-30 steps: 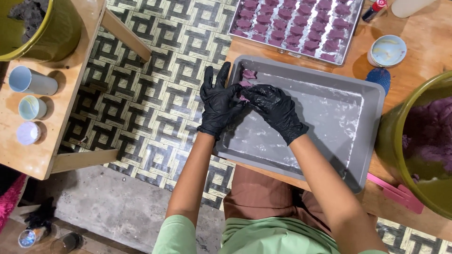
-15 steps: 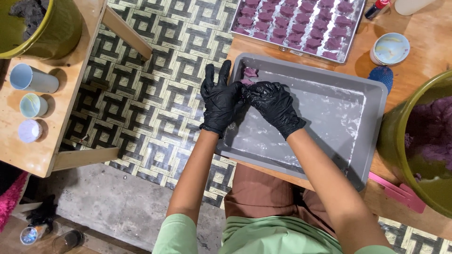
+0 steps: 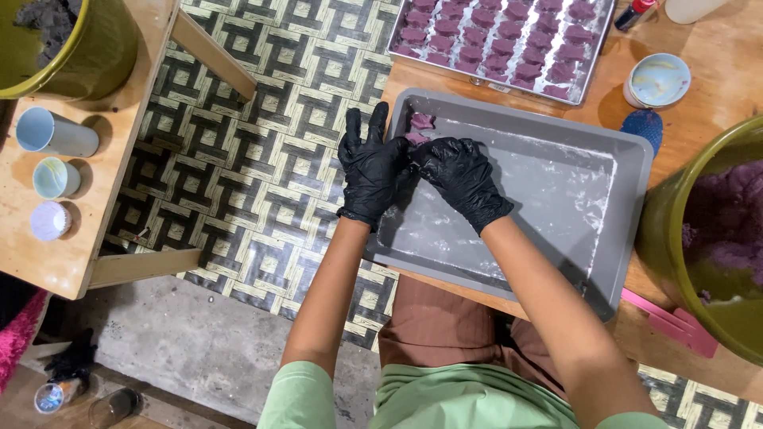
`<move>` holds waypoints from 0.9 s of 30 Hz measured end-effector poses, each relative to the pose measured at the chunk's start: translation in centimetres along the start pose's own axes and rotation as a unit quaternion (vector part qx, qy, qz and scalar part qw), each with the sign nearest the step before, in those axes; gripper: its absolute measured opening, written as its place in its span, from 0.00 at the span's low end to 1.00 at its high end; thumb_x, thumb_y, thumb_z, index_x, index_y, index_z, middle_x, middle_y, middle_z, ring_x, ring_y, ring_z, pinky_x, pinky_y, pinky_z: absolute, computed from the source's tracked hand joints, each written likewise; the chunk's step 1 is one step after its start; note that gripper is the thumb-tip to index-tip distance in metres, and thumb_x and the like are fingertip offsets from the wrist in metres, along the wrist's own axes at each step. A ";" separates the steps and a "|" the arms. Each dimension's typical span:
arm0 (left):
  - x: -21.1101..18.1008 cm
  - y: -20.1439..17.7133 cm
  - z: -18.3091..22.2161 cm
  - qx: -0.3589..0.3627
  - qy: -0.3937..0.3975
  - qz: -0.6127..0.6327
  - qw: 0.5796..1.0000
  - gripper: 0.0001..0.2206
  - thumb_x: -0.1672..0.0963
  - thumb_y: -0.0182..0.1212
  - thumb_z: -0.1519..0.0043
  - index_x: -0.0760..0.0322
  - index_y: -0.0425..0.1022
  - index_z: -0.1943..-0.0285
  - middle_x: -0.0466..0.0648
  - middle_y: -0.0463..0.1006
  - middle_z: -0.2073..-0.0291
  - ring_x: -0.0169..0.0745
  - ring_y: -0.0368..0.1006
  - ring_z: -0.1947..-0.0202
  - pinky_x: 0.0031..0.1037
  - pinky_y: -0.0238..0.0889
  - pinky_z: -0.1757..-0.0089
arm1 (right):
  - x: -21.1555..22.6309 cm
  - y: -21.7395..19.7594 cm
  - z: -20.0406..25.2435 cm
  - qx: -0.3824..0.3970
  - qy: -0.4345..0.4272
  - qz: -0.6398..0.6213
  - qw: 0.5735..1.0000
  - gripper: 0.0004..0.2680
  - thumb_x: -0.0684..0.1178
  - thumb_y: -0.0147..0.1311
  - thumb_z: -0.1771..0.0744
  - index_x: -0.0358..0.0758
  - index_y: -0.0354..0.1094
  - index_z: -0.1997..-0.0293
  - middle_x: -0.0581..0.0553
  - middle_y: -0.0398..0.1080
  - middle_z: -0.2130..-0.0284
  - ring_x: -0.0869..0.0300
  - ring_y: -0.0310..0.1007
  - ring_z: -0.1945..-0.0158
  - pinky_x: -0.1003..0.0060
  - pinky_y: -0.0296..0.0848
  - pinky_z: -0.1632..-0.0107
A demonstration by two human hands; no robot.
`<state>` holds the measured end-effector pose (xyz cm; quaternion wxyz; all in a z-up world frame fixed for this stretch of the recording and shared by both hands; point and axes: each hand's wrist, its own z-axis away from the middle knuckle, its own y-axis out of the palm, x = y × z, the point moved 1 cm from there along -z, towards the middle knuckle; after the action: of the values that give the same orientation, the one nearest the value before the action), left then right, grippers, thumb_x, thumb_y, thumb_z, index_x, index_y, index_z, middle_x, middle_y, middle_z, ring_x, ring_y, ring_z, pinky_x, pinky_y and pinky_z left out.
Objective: Molding purple dough into star shapes using a small handheld mold and placing them onto a tray.
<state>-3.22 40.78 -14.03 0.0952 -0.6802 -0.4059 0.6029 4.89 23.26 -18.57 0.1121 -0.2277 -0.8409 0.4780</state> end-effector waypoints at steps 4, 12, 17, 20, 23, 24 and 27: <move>0.1 0.0 0.1 -0.004 -0.002 0.009 1.000 0.24 0.45 0.81 0.56 0.29 0.82 0.49 0.44 0.49 0.21 0.60 0.38 0.21 0.47 0.34 0.28 | -1.0 1.4 1.6 0.022 0.025 -0.001 0.999 0.11 0.64 0.55 0.31 0.55 0.73 0.49 0.50 0.71 0.49 0.55 0.68 0.39 0.55 0.64 0.38; 0.3 0.2 -0.3 -0.011 -0.007 0.022 1.000 0.23 0.46 0.83 0.57 0.30 0.83 0.50 0.44 0.49 0.22 0.59 0.38 0.21 0.47 0.33 0.27 | -0.9 0.4 0.5 0.050 -0.008 -0.022 0.998 0.11 0.63 0.54 0.31 0.55 0.73 0.51 0.49 0.71 0.47 0.54 0.67 0.38 0.53 0.64 0.38; 0.2 0.2 -0.2 -0.017 -0.009 0.033 0.999 0.23 0.47 0.84 0.58 0.32 0.84 0.52 0.45 0.50 0.22 0.59 0.38 0.21 0.47 0.33 0.27 | 0.0 -0.1 -0.4 0.046 0.019 -0.039 0.998 0.07 0.58 0.55 0.31 0.53 0.73 0.53 0.49 0.71 0.49 0.54 0.69 0.40 0.54 0.66 0.41; 0.3 0.0 -0.2 -0.021 -0.011 0.038 0.999 0.23 0.47 0.84 0.59 0.32 0.85 0.52 0.45 0.50 0.22 0.59 0.38 0.21 0.47 0.33 0.27 | 0.0 -0.7 -0.5 0.059 0.024 -0.044 0.997 0.08 0.58 0.55 0.32 0.51 0.73 0.52 0.47 0.72 0.49 0.52 0.70 0.41 0.53 0.67 0.41; 0.3 -0.1 -0.4 -0.024 -0.011 0.044 0.999 0.23 0.47 0.85 0.59 0.33 0.85 0.53 0.45 0.50 0.22 0.58 0.38 0.21 0.47 0.33 0.27 | -0.6 0.7 0.3 0.085 0.046 -0.044 0.994 0.13 0.62 0.58 0.36 0.57 0.70 0.48 0.52 0.68 0.48 0.56 0.67 0.39 0.54 0.65 0.40; 0.3 -0.1 -0.5 -0.025 -0.011 0.044 0.999 0.23 0.47 0.85 0.59 0.33 0.85 0.53 0.45 0.50 0.22 0.58 0.38 0.21 0.47 0.33 0.27 | -0.5 1.1 0.6 0.084 0.046 -0.044 0.994 0.13 0.62 0.58 0.36 0.57 0.70 0.48 0.52 0.68 0.48 0.56 0.67 0.39 0.54 0.65 0.40; 0.4 -0.1 -0.7 -0.028 -0.012 0.049 0.998 0.23 0.48 0.86 0.60 0.33 0.85 0.54 0.45 0.50 0.22 0.58 0.38 0.21 0.47 0.33 0.27 | 0.2 2.1 1.5 -0.024 0.078 -0.074 0.994 0.17 0.63 0.61 0.33 0.48 0.70 0.42 0.43 0.70 0.48 0.49 0.68 0.39 0.49 0.64 0.37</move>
<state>-2.63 41.38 -14.04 0.0412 -0.6943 -0.3903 0.6033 4.69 23.12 -21.11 0.2070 -0.2036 -0.8553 0.4290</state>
